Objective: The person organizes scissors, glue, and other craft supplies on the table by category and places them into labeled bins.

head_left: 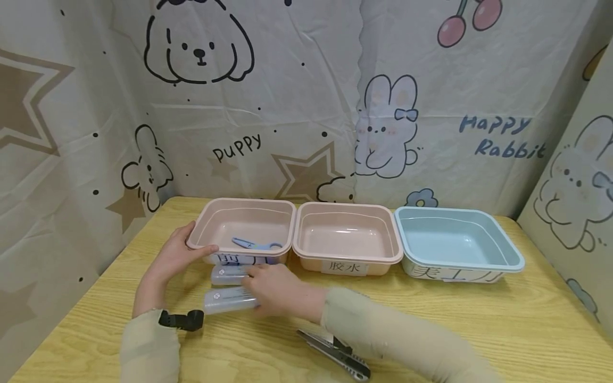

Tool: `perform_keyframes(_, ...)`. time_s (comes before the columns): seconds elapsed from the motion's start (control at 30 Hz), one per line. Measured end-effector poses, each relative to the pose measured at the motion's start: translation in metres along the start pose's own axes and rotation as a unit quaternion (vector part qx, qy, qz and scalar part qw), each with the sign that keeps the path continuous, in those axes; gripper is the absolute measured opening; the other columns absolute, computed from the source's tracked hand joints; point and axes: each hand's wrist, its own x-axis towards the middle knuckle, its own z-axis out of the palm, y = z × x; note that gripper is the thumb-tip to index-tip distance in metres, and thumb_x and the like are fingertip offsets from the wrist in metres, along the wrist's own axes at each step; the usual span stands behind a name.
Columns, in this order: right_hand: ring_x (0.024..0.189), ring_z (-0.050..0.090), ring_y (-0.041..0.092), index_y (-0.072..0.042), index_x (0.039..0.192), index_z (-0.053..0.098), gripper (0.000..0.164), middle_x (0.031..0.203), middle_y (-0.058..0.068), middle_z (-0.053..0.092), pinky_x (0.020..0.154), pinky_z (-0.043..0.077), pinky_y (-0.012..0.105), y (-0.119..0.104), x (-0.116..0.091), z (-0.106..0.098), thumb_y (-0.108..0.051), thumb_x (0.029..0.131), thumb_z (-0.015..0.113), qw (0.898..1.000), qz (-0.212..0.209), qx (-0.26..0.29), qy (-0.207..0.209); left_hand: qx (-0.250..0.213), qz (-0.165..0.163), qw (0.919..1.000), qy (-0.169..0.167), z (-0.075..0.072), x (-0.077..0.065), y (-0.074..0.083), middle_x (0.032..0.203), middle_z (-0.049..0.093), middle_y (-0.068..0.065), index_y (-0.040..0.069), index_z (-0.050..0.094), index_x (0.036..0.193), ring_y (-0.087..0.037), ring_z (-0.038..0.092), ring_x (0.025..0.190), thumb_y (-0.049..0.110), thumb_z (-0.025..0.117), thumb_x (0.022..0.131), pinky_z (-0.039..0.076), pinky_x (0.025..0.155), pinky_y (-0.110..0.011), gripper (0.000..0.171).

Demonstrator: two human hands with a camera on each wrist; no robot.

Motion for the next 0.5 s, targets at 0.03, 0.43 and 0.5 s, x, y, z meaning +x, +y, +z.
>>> perform_keyframes(0.03, 0.075, 0.056, 0.009, -0.02, 0.098, 0.062, 0.043, 0.091, -0.005, 0.056, 0.058, 0.047, 0.021, 0.002, -0.003, -0.003, -0.05, 0.069, 0.07, 1.0, -0.003, 0.002, 0.003, 0.0, -0.002, 1.0, 0.001, 0.0, 0.0, 0.0, 0.134, 0.032, -0.028, -0.002, 0.017, 0.143, -0.04, 0.039, 0.115, 0.049, 0.066, 0.077, 0.032, 0.096, -0.059, 0.096)
perform_keyframes(0.43, 0.078, 0.056, 0.01, -0.014, 0.107, 0.061, 0.043, 0.093, -0.003, 0.058, 0.059, 0.048, 0.024, 0.03, -0.042, -0.034, -0.037, 0.072, 0.072, 0.998, 0.034, 0.058, 0.005, 0.001, -0.002, 1.0, 0.003, 0.0, 0.0, 0.001, 0.135, 0.03, -0.029, -0.003, 0.016, 0.143, -0.041, 0.038, 0.116, 0.044, 0.067, 0.079, 0.032, 0.096, -0.06, 0.095)
perform_keyframes(0.5, 0.079, 0.057, 0.011, -0.014, 0.107, 0.061, 0.041, 0.093, -0.003, 0.059, 0.061, 0.05, 0.025, 0.037, -0.046, -0.038, -0.033, 0.073, 0.071, 0.997, 0.043, 0.067, 0.019, -0.001, -0.005, 1.0, 0.002, 0.0, -0.001, 0.001, 0.136, 0.029, -0.029, -0.003, 0.015, 0.144, -0.041, 0.037, 0.117, 0.044, 0.067, 0.079, 0.031, 0.097, -0.06, 0.096)
